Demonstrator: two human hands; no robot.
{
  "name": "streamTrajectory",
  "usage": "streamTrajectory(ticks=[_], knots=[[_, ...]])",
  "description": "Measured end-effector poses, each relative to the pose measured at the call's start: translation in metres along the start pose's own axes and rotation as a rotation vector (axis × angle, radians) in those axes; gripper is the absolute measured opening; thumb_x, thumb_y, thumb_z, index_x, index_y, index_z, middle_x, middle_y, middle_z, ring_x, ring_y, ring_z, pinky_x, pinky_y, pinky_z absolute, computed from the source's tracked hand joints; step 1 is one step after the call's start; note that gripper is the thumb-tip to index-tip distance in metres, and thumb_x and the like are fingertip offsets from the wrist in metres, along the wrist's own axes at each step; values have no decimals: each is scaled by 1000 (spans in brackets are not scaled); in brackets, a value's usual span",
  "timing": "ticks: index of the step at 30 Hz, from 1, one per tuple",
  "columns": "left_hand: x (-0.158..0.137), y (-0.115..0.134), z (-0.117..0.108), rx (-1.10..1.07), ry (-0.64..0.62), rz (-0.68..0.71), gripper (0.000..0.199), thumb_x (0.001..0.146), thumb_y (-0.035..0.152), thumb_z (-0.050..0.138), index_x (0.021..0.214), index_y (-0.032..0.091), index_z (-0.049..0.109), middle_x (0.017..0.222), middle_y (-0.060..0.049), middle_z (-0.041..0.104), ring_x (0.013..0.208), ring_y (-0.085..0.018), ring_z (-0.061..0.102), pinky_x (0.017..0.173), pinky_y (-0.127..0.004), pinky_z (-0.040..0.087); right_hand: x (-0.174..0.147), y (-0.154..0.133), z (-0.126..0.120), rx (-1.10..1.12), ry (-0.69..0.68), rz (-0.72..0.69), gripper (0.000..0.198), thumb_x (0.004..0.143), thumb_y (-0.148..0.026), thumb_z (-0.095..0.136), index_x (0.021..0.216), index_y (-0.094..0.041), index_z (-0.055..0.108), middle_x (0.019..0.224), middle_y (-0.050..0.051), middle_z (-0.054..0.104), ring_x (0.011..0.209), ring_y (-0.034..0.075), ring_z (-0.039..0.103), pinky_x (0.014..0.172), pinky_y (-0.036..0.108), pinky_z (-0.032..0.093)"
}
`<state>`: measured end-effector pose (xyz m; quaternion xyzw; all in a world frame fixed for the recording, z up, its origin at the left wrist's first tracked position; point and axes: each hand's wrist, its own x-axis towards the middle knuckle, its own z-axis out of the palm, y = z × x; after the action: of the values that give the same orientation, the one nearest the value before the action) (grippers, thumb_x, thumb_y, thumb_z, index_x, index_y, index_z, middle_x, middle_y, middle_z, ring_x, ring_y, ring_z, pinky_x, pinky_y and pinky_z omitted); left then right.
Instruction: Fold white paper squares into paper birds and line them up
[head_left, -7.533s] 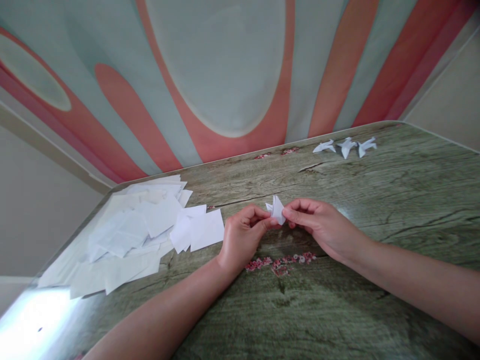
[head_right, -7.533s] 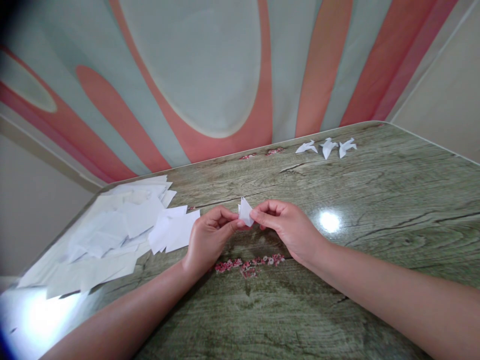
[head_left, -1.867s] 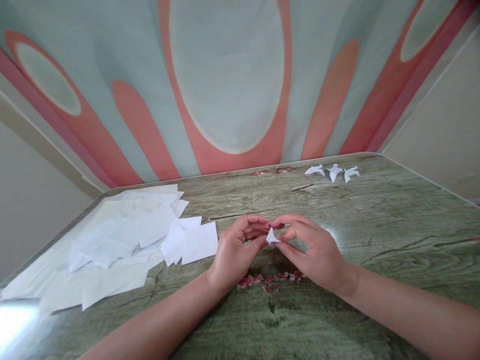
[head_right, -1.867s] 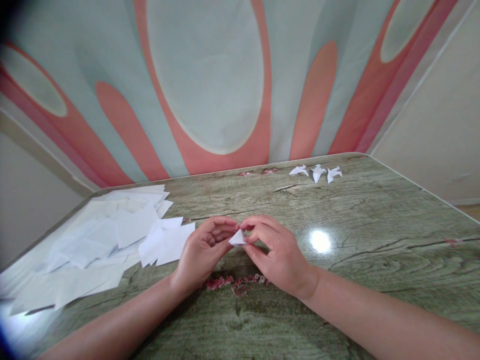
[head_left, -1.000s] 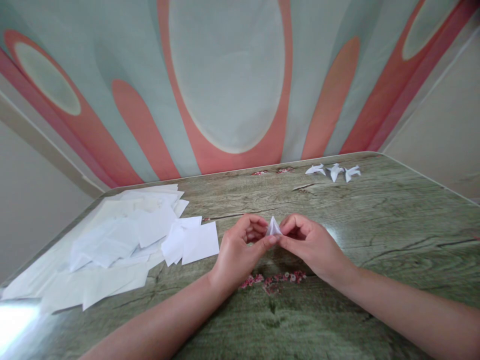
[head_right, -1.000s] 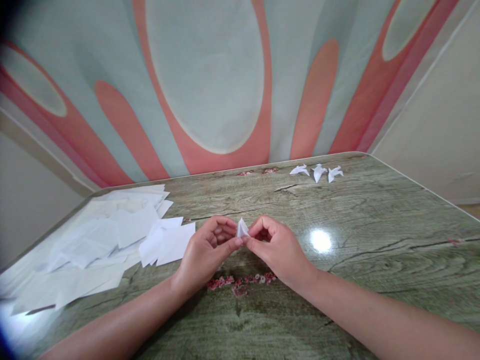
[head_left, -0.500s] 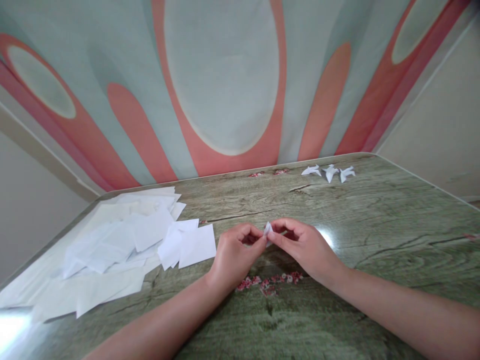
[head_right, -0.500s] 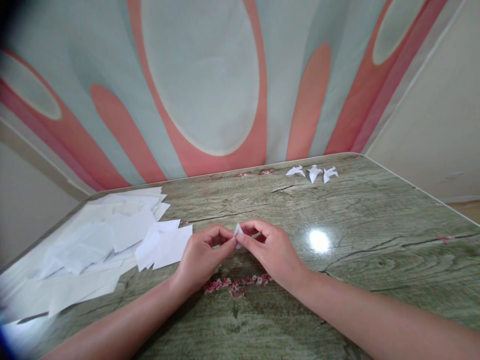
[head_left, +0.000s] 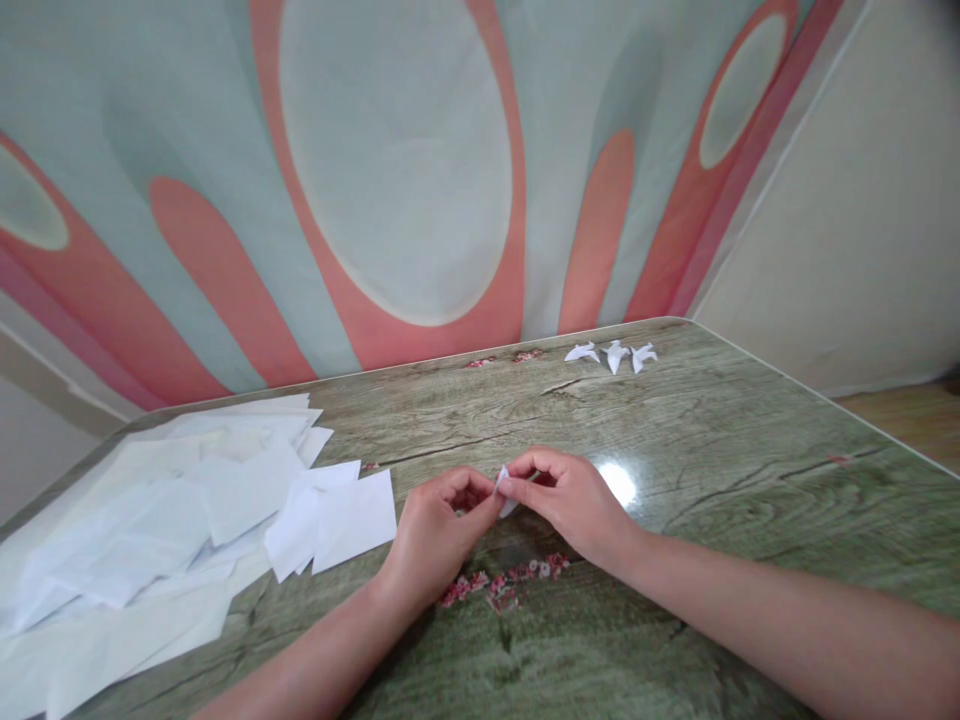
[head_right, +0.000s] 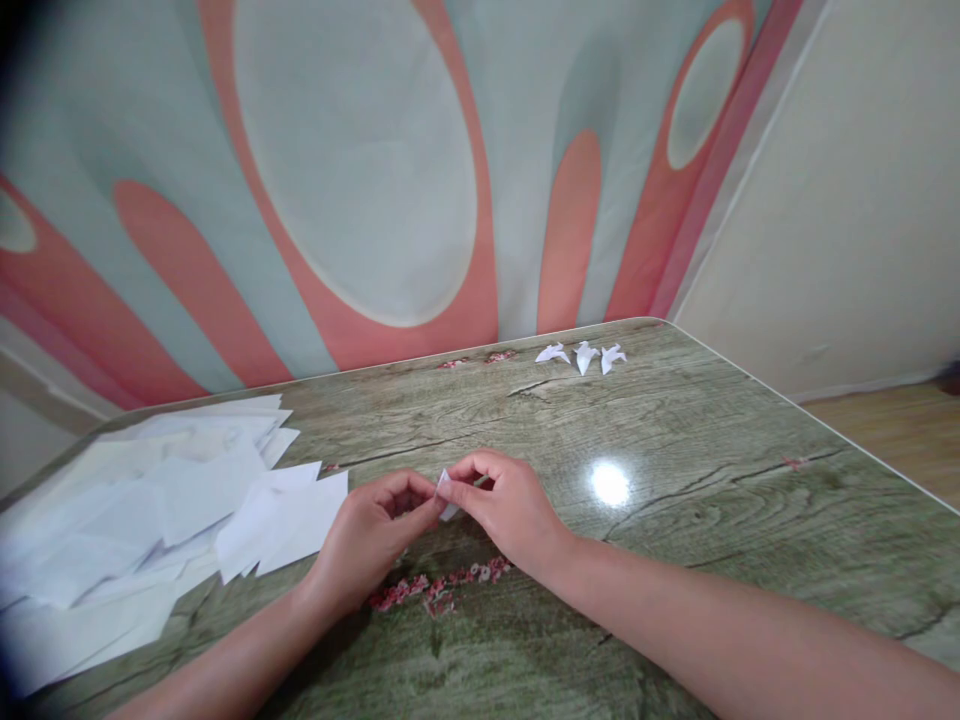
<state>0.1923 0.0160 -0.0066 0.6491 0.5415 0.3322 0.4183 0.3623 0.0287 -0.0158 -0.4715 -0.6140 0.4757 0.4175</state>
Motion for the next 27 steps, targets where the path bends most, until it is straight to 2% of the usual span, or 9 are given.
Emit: streamTrajectory(ticks=[4,9,13,18,22,27], knots=[[0,1,-1,-80,-72,-40,22,81,37,63,80,15,65,68,0,63,64,-13,55,61,-22,42,0,0,-2,-4,15,-17,14,79,-31,68,72,-18,69,72,-1,67,70,13,60,65,24,45],[0,1,-2,47,-47,13,22,82,35,61,73,15,64,68,-1,62,65,-13,55,61,-23,40,1,-2,-1,47,-47,-16,13,82,-29,65,78,-18,69,74,0,68,70,14,62,67,25,46],[-1,1,0,143,-38,53,21,82,33,60,71,15,63,67,1,60,65,-12,52,61,-22,39,2,-4,0,-3,-18,-12,11,80,-27,66,76,-18,71,75,0,69,72,14,61,67,24,45],[-2,3,2,103,-103,-34,28,84,39,57,72,15,64,65,2,59,61,-12,50,57,-21,36,2,-6,0,-15,28,-4,12,79,-27,67,71,-18,69,71,-1,67,69,13,59,66,24,43],[-3,4,2,129,-62,-35,30,82,41,59,67,15,62,60,3,55,57,-10,46,53,-21,33,2,-5,-1,-13,25,-19,14,80,-28,66,69,-18,67,68,-1,65,67,13,57,63,24,42],[-4,-1,2,155,-39,-17,27,83,37,57,69,15,63,61,2,56,58,-11,48,54,-21,34,2,-3,-1,-30,-61,-44,8,78,-27,69,79,-19,71,78,0,70,75,14,62,70,24,44]])
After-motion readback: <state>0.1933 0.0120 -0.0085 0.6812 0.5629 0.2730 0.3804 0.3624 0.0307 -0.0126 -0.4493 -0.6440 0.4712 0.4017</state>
